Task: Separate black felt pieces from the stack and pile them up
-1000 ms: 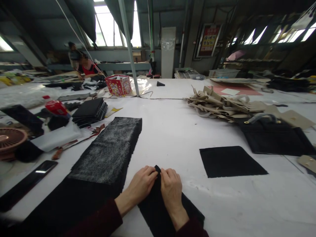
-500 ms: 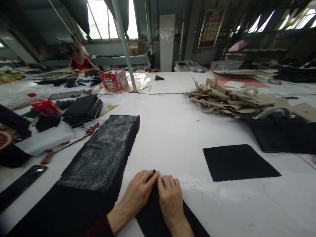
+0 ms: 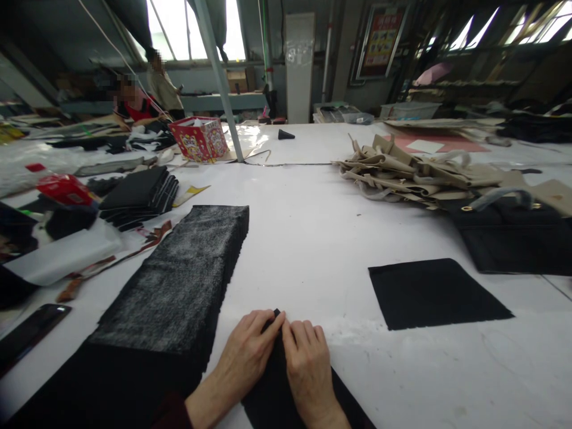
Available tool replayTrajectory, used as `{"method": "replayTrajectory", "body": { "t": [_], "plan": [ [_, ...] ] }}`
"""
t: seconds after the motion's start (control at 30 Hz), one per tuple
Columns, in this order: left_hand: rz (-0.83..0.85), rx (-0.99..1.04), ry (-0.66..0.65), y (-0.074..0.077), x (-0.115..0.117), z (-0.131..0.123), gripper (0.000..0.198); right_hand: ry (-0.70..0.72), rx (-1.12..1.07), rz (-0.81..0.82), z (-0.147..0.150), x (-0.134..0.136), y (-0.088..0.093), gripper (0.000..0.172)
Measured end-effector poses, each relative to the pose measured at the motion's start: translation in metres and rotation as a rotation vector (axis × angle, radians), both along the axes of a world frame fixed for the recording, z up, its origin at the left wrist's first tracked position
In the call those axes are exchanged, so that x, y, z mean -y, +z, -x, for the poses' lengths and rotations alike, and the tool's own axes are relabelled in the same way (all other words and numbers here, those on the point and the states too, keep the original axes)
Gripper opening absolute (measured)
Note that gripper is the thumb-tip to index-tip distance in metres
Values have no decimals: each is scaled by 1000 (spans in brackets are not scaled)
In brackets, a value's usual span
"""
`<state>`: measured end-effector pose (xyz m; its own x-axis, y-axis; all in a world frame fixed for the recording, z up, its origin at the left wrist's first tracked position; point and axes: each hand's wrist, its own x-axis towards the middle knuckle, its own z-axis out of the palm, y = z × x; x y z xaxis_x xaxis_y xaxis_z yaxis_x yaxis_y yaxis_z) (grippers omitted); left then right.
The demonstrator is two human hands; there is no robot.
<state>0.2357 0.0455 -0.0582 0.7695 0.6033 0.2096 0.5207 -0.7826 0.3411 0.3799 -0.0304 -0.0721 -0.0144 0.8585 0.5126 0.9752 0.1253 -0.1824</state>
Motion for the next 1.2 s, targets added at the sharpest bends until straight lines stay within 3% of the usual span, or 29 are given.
{"method": "replayTrajectory", "body": {
  "t": [0.33,0.53,0.67,0.97,1.2],
  "plan": [
    [14,-34,21,1,-2,-2,41,-5,-5,9,-1,0,-1,32],
    [-64,-30,90,17,-5,1,41,-16,-7,-8,0,0,0,30],
    [-110,-44,-23,24,-3,-1,46,-32,0,9,1,-2,-1,28],
    [-269,-251,-180,17,-11,-2,42,15,-136,32,-11,-2,1,26],
    [-305,-316,-162,20,2,-4,51,33,-141,59,-19,20,-2,28]
  ]
}}
